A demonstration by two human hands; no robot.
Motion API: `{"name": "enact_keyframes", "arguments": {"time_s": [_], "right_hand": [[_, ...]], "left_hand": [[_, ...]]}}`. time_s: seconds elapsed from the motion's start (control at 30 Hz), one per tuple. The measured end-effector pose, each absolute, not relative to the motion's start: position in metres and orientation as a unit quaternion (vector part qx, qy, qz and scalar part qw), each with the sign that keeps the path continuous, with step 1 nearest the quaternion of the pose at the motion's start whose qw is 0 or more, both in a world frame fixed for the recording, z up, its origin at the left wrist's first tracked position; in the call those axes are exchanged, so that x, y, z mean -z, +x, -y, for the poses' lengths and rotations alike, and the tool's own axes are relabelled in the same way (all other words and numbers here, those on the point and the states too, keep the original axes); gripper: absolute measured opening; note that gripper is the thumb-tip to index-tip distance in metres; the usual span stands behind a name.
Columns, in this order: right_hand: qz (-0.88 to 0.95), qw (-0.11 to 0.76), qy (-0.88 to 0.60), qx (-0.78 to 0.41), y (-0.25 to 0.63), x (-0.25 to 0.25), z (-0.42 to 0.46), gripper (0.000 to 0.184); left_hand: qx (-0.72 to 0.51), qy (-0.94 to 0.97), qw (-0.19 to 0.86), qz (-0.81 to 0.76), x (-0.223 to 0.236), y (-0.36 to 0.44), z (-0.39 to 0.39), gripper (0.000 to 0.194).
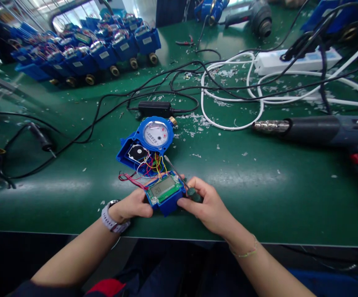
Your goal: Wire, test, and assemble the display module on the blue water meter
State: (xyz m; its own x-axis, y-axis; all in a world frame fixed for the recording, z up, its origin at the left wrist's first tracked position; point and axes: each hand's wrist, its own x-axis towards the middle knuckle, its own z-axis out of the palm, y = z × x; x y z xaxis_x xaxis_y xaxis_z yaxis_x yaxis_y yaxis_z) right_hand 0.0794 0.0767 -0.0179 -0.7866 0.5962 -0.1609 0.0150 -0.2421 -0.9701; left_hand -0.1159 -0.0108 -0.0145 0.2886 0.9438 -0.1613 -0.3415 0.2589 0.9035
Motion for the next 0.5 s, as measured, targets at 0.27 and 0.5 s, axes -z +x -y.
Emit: {"name": "enact_keyframes", "arguments": {"time_s": [0.27,0.5], "right_hand": [[0.570,0.153,-0.268,-0.762,0.081,0.017,-0.079,0.028],[0.692,0.185,-0.290,-0.635,0.121,0.009,-0.073,0.011]], "left_hand": [[-0.521,0.238,0.741,-0.350,0.017,-0.106,0.017,0.083],[-0.514,0.254,0.736,-0.360,0.018,-0.119,0.024,0.086]]}}
